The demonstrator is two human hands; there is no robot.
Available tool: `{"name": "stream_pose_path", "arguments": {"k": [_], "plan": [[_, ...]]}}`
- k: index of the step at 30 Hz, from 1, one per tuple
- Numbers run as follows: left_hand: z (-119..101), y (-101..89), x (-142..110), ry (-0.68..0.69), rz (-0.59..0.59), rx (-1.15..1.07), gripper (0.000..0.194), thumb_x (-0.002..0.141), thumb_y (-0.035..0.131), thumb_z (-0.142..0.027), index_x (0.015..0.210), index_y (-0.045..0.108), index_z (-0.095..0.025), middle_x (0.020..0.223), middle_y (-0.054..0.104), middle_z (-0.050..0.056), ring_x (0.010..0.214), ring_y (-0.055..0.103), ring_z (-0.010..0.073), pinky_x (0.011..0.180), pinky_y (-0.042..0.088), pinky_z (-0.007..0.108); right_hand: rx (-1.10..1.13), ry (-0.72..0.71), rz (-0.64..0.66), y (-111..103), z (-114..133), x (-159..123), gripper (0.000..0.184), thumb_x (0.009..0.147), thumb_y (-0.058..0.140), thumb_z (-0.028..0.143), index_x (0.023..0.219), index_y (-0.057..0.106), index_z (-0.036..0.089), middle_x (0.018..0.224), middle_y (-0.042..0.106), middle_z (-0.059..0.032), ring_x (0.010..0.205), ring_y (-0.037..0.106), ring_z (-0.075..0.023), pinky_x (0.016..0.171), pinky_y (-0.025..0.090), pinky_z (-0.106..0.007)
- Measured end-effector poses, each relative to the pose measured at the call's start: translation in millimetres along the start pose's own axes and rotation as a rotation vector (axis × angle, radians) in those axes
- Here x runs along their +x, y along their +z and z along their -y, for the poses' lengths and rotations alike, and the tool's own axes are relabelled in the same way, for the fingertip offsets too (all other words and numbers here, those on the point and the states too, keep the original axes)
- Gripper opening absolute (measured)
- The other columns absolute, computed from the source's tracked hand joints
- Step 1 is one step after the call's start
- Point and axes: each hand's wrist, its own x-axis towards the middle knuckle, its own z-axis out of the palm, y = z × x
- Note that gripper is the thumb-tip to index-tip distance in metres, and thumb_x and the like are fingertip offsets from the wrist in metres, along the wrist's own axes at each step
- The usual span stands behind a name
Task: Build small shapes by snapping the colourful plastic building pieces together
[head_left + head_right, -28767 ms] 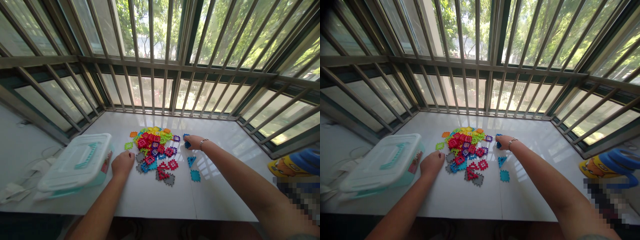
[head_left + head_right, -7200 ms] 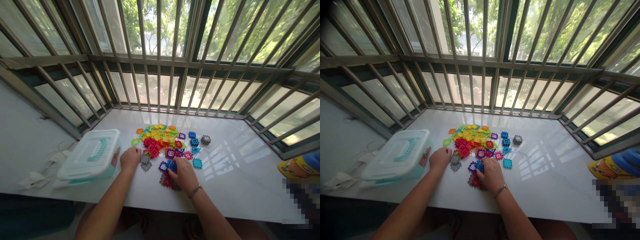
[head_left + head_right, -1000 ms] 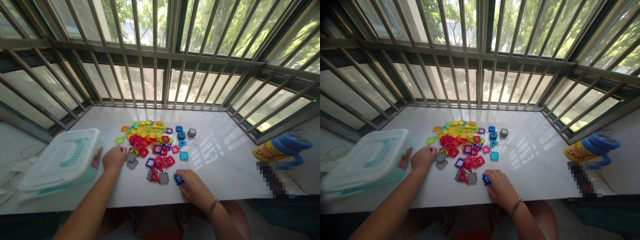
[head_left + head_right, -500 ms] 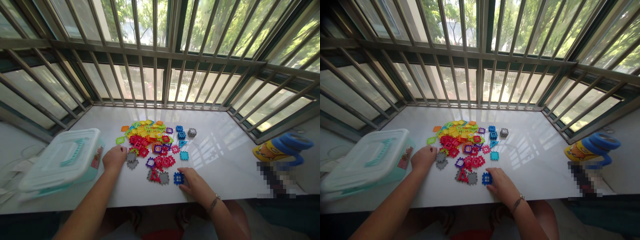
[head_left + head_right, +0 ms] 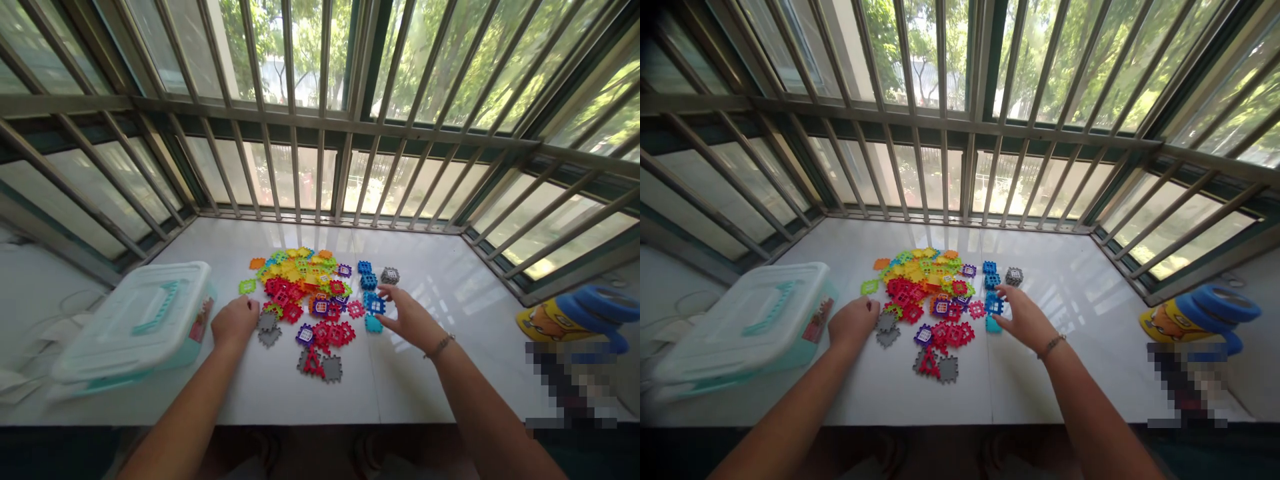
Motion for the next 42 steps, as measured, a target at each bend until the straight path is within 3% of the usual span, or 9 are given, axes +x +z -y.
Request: {"name": "stream_pose_path", "arguments": {"k": [5, 9, 14, 23, 28, 32, 37, 40, 42], "plan": [[0.5, 0.2, 0.9, 0.001, -0.004, -0.013, 0.054, 0.108, 0.032, -0.043, 0.106, 0.08, -0.019, 0.112, 0.082, 0.017, 0.097, 0.077, 0.0324, 0.071, 0.046, 0.036, -0.205, 0.073, 0.053, -31.3, -38.3, 89.9, 0.067, 0.092, 0.08, 0.031, 0.153, 0.054, 0.024, 0.133, 0.074, -0.0131, 0.123, 0.07, -0.0327, 0.109, 0.058, -0.051], [0.8, 0.7, 2.1, -0.013, 0.013, -0.022, 0.052, 0.108, 0.033, -0.043, 0.105, 0.079, -0.02, 0.111, 0.082, 0.016, 0.097, 0.077, 0.0315, 0.069, 0.044, 0.035, -0.315, 0.159, 0.124, -40.7, -57.7, 136.4, 0.067, 0.092, 0.083, 0.031, 0.152, 0.054, 0.023, 0.132, 0.075, -0.0138, 0.126, 0.069, -0.0339, 0.109, 0.057, -0.05], [1.4, 2.5, 3.2, -0.012, 0.004, 0.001, 0.052, 0.109, 0.032, -0.042, 0.104, 0.079, -0.02, 0.109, 0.082, 0.016, 0.095, 0.076, 0.03, 0.069, 0.042, 0.034, -0.318, 0.167, 0.143, -39.1, -64.9, 153.4, 0.07, 0.093, 0.083, 0.036, 0.154, 0.051, 0.021, 0.134, 0.075, -0.0152, 0.123, 0.07, -0.0328, 0.103, 0.059, -0.045], [1.4, 0.6, 2.8, -0.008, 0.014, -0.003, 0.051, 0.108, 0.033, -0.042, 0.105, 0.079, -0.021, 0.11, 0.081, 0.015, 0.096, 0.076, 0.0308, 0.069, 0.044, 0.035, -0.339, 0.256, 0.13, -35.7, -53.1, 162.8, 0.067, 0.094, 0.083, 0.039, 0.151, 0.054, 0.02, 0.131, 0.077, -0.0159, 0.119, 0.072, -0.0325, 0.096, 0.059, -0.042], [1.4, 0.9, 2.9, -0.006, 0.009, -0.013, 0.052, 0.108, 0.033, -0.042, 0.106, 0.08, -0.021, 0.111, 0.081, 0.016, 0.096, 0.077, 0.032, 0.071, 0.046, 0.036, -0.328, 0.288, 0.107, -47.3, -44.1, 125.5, 0.06, 0.093, 0.08, 0.045, 0.144, 0.057, 0.023, 0.129, 0.077, -0.0137, 0.106, 0.076, -0.0293, 0.084, 0.058, -0.037], [1.9, 1.9, 3.6, -0.015, 0.016, -0.025, 0.052, 0.108, 0.033, -0.043, 0.106, 0.081, -0.021, 0.11, 0.081, 0.016, 0.096, 0.076, 0.0329, 0.072, 0.047, 0.037, -0.305, 0.32, 0.183, -46.9, -49.4, 52.3, 0.05, 0.089, 0.081, 0.048, 0.13, 0.062, 0.026, 0.119, 0.08, -0.0103, 0.096, 0.077, -0.0279, 0.078, 0.056, -0.035], [0.7, -2.0, 2.0, -0.005, 0.021, -0.02, 0.053, 0.108, 0.033, -0.042, 0.106, 0.081, -0.02, 0.109, 0.081, 0.017, 0.095, 0.076, 0.0327, 0.072, 0.046, 0.036, -0.305, 0.468, 0.193, -25.3, -68.4, -30.8, 0.038, 0.085, 0.081, 0.039, 0.117, 0.065, 0.025, 0.111, 0.08, -0.0095, 0.097, 0.077, -0.0282, 0.082, 0.055, -0.035], [0.3, -3.4, 0.9, 0.0, 0.02, -0.02, 0.054, 0.108, 0.032, -0.042, 0.107, 0.081, -0.02, 0.109, 0.081, 0.017, 0.095, 0.076, 0.0335, 0.07, 0.046, 0.037, -0.319, 0.515, 0.188, -15.7, -75.9, -51.8, 0.034, 0.085, 0.081, 0.034, 0.113, 0.066, 0.024, 0.113, 0.08, -0.0113, 0.098, 0.077, -0.0287, 0.083, 0.056, -0.036], [0.5, -2.7, 1.0, 0.001, 0.016, -0.025, 0.054, 0.108, 0.032, -0.042, 0.107, 0.081, -0.02, 0.11, 0.081, 0.017, 0.096, 0.076, 0.0337, 0.07, 0.046, 0.037, -0.327, 0.5, 0.187, -16.6, -77.0, -51.6, 0.035, 0.088, 0.08, 0.038, 0.116, 0.066, 0.023, 0.117, 0.079, -0.0126, 0.101, 0.077, -0.0294, 0.085, 0.056, -0.037]]}}
